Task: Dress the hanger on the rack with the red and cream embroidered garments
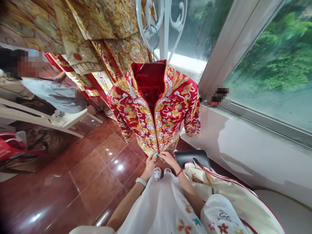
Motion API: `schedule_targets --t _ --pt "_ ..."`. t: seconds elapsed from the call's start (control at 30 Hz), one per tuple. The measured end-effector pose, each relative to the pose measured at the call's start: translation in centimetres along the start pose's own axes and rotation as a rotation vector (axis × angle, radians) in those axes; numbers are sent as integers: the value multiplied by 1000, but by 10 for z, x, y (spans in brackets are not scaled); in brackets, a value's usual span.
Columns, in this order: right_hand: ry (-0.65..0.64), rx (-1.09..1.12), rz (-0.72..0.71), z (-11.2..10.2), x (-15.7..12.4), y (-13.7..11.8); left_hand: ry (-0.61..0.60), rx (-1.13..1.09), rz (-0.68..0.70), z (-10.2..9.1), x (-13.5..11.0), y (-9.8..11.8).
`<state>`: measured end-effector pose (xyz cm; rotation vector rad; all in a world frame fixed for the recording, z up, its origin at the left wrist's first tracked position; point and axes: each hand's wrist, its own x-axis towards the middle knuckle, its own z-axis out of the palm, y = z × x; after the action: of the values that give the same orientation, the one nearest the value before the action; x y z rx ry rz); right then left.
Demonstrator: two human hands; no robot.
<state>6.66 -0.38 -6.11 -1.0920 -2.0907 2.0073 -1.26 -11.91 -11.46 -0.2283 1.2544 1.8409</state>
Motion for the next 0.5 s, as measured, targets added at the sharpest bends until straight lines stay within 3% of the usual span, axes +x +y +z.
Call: schedule_targets --t 0.3,0.5 --pt "73 299 97 9 8 -24 16 63 20 14 -5 5" --pt "107 314 72 -7 28 -44 68 192 67 15 -12 6"
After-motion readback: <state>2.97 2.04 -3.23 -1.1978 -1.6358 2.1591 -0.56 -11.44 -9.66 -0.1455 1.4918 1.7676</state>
